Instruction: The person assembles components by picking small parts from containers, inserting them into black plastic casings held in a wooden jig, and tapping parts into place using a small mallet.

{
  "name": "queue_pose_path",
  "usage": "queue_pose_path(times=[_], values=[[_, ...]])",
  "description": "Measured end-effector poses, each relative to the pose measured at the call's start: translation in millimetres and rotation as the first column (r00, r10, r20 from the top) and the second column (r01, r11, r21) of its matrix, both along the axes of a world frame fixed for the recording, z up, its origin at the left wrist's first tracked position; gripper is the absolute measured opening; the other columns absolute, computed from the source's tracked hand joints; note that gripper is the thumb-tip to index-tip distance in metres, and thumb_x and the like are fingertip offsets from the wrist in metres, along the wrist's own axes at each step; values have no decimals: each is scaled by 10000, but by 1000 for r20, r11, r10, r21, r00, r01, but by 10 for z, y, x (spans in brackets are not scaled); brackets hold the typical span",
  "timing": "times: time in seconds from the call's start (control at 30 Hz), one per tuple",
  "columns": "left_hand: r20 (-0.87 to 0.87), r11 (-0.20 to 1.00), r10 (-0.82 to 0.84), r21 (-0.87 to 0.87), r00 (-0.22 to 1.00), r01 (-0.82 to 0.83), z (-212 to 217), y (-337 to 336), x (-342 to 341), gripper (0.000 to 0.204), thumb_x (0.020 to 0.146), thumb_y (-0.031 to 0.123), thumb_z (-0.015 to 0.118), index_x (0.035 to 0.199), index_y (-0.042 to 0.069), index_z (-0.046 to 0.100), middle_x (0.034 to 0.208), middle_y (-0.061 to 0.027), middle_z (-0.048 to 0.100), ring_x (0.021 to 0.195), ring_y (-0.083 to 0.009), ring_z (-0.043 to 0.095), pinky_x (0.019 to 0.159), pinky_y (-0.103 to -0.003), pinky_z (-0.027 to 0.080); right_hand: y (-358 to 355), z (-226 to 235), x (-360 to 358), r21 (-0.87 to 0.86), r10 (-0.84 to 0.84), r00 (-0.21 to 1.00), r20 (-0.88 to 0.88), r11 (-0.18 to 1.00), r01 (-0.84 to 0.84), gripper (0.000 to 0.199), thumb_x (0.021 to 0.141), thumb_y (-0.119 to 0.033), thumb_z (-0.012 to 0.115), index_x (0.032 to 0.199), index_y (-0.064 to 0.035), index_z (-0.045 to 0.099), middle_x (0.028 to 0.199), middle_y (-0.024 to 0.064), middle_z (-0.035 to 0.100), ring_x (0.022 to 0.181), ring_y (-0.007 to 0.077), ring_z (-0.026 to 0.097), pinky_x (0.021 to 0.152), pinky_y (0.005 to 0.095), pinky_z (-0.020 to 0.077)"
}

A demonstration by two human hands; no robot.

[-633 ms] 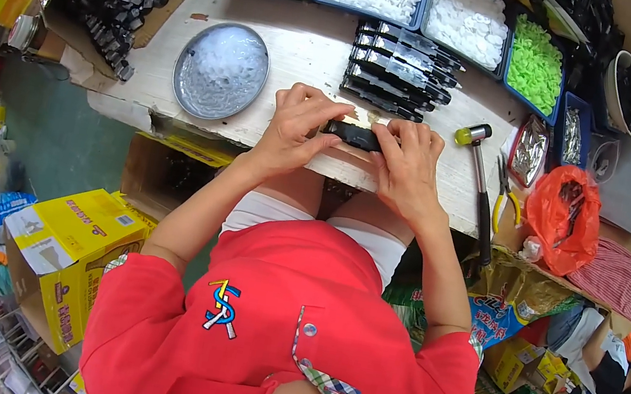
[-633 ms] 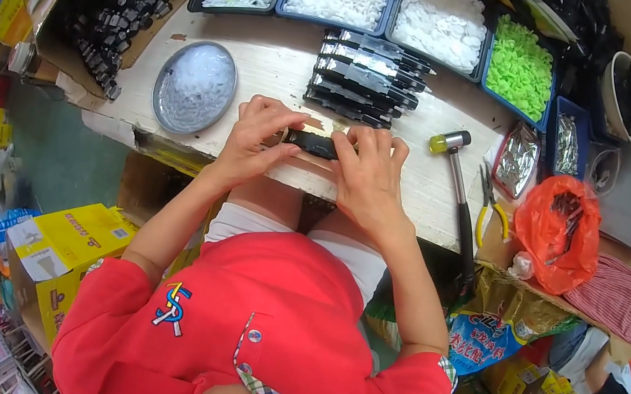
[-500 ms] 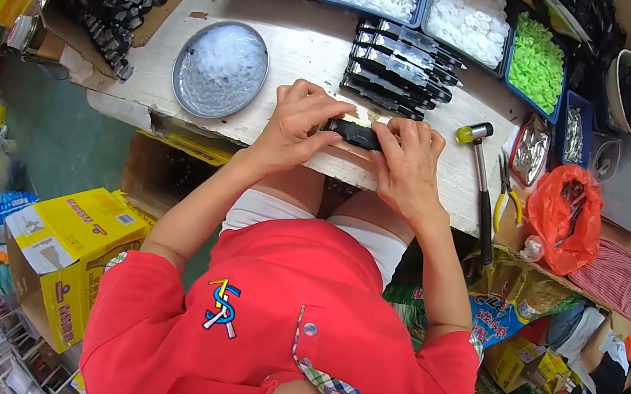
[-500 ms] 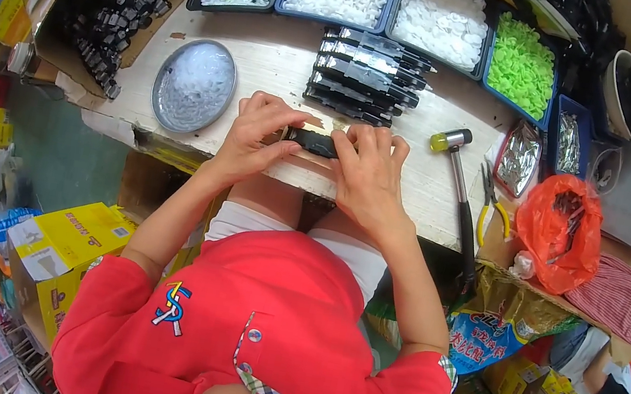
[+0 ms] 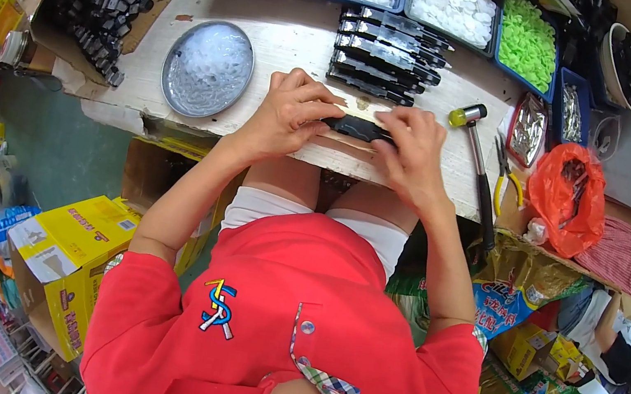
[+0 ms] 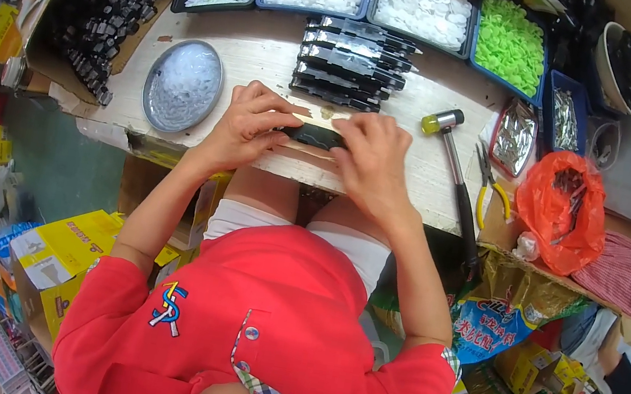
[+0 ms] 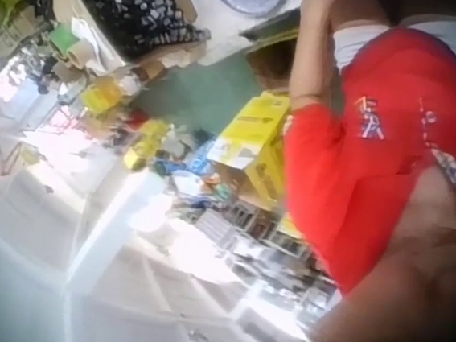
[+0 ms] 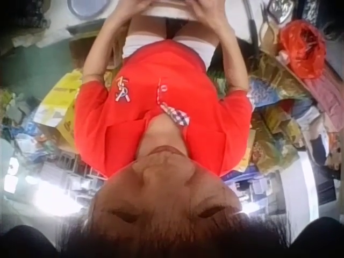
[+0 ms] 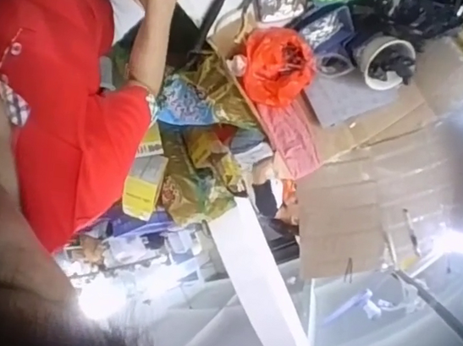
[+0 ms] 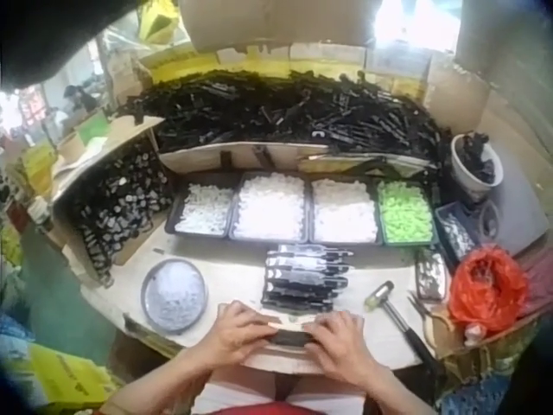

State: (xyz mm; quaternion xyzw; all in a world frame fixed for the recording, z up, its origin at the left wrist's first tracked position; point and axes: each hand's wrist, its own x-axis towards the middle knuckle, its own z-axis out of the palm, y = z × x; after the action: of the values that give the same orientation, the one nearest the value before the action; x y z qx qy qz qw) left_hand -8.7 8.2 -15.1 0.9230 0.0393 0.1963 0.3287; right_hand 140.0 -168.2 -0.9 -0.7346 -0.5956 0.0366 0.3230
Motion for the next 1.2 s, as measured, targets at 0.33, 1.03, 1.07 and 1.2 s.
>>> queue_pose_path(times=[0.33, 1.03, 1.07, 1.2], values=[[-5, 962, -206, 180, 978, 204, 85, -17, 139, 325, 668, 33, 638, 973, 144, 629, 931, -16, 542, 911, -206, 463, 773, -364, 298, -748, -94, 558, -83, -558, 743, 370, 776, 625, 252, 781, -113, 592, 1029, -76, 575, 939, 99, 541, 932, 270, 491, 780, 413, 345], [-280, 862, -235, 383, 931, 332, 281, -87, 192, 515, 645, -62, 556, 1093, 182, 622, 926, -77, 483, 877, -247, 442, 705, -344, 338, -439, 322, -185, -243, -240, 968, 76, 937, 251, 239, 867, -161, 511, 1092, -84, 499, 774, 131, 581, 603, 360, 561, 514, 448, 440], [-285, 867, -229, 375, 931, 328, 294, -95, 196, 506, 653, -64, 550, 1090, 179, 625, 928, -81, 482, 879, -250, 444, 702, -340, 345, -420, 369, -182, -224, -251, 965, 74, 939, 261, 223, 869, -174, 507, 1074, -88, 498, 762, 134, 576, 597, 357, 561, 508, 448, 437], [-368, 854, -223, 373, 903, 363, 339, -112, 211, 369, 708, 30, 578, 1056, 140, 636, 1033, -109, 506, 956, -259, 455, 745, -352, 375, -440, 367, -277, -295, -261, 945, 195, 904, 310, 193, 877, -188, 493, 1042, -87, 494, 715, 133, 565, 562, 347, 562, 492, 441, 437]])
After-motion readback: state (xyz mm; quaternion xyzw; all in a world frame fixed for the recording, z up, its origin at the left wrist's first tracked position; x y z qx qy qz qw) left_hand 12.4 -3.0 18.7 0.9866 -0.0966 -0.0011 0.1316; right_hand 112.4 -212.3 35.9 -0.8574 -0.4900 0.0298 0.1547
